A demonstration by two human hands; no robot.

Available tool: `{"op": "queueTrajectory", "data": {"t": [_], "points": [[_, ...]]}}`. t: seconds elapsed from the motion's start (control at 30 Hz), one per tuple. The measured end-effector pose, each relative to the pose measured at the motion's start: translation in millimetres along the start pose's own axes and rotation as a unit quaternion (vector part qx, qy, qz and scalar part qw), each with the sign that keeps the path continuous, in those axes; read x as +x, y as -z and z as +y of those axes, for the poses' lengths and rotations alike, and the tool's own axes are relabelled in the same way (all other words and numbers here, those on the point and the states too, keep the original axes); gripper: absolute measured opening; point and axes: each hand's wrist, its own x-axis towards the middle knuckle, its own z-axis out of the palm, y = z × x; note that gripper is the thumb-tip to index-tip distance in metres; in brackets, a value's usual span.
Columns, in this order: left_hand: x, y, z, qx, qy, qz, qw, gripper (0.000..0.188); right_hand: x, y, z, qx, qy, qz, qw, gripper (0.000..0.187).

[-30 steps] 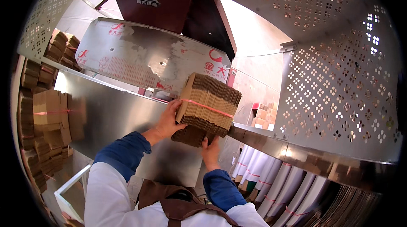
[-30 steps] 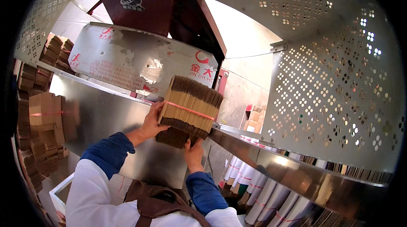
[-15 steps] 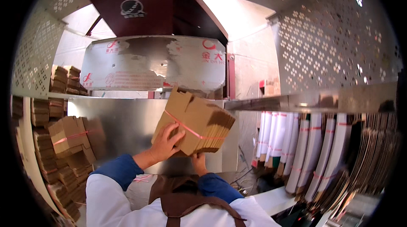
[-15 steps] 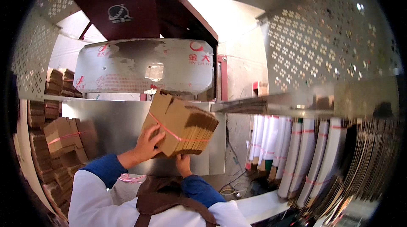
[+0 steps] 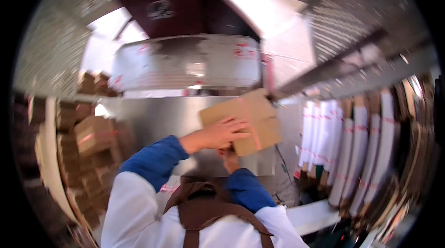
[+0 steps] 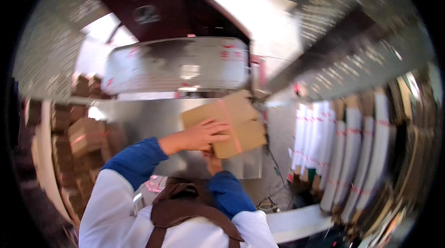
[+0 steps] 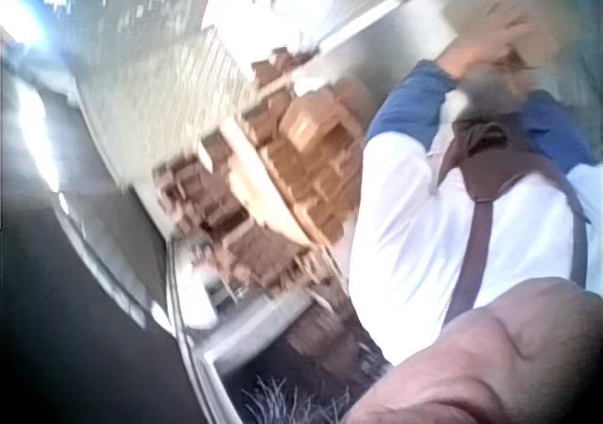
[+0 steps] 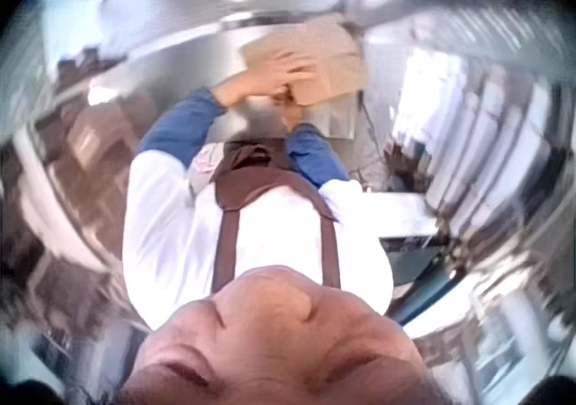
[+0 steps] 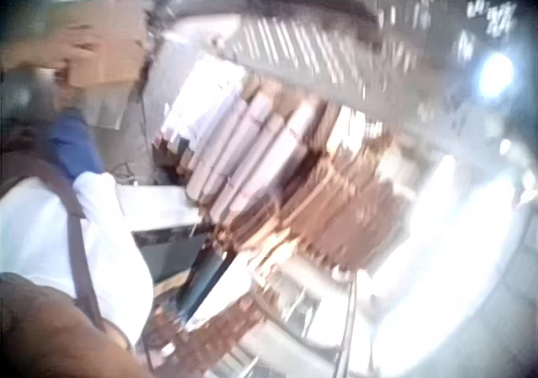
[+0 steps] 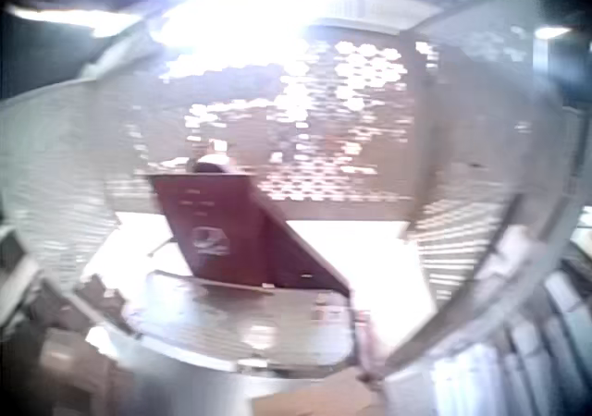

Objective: The person picks up stacks of flat cardboard pieces, places them into a strapping machine, and secures them with pink straps. The person then removes the strapped bundles and stacks them on a nearby pile. A coworker is visible folding cardboard at a separate table.

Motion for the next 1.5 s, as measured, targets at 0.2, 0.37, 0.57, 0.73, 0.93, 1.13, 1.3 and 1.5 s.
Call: {"op": "queueTrajectory", "data": {"t": [0.2, 0.37, 0.57, 0.73, 0.93, 1.13, 1.3, 1.5], "points": [[-146.0, 23.1, 27.4, 0.002, 0.179, 0.123, 0.976, 0.064, -11.2, 1.2, 17.0, -0.012, -0.100, 0.110, 0.989, 0.034], [-415.4, 91.6, 0.9, 0.210, 0.368, 0.300, 0.855, 0.061, -43.6, -77.0, 57.4, -0.291, -0.007, 0.007, 0.957, 0.034], [-725.6, 115.5, -64.2, 0.004, 0.470, 0.614, 0.634, 0.039, -90.8, -281.8, 138.9, -0.559, 0.113, -0.250, 0.782, 0.075], [-759.7, 54.8, -144.7, -0.186, 0.481, 0.608, 0.603, 0.040, -93.8, -408.2, 189.3, -0.568, 0.180, -0.272, 0.756, 0.081], [-701.6, 59.4, -136.9, -0.526, 0.385, 0.657, 0.378, 0.044, -81.7, -435.9, 221.2, -0.461, 0.213, -0.300, 0.807, 0.053], [-676.6, 65.7, -136.0, -0.544, 0.304, 0.589, 0.514, 0.050, -109.7, -387.8, 193.1, -0.448, 0.071, -0.283, 0.845, 0.052], [-623.6, 56.2, -85.4, -0.345, 0.453, 0.404, 0.716, 0.046, -166.3, -331.5, 109.3, -0.198, -0.054, -0.126, 0.971, 0.055], [-464.3, 4.4, 31.0, -0.468, 0.380, 0.392, 0.695, 0.072, -167.9, -176.8, 80.7, 0.030, -0.008, -0.020, 0.999, 0.051]]}}
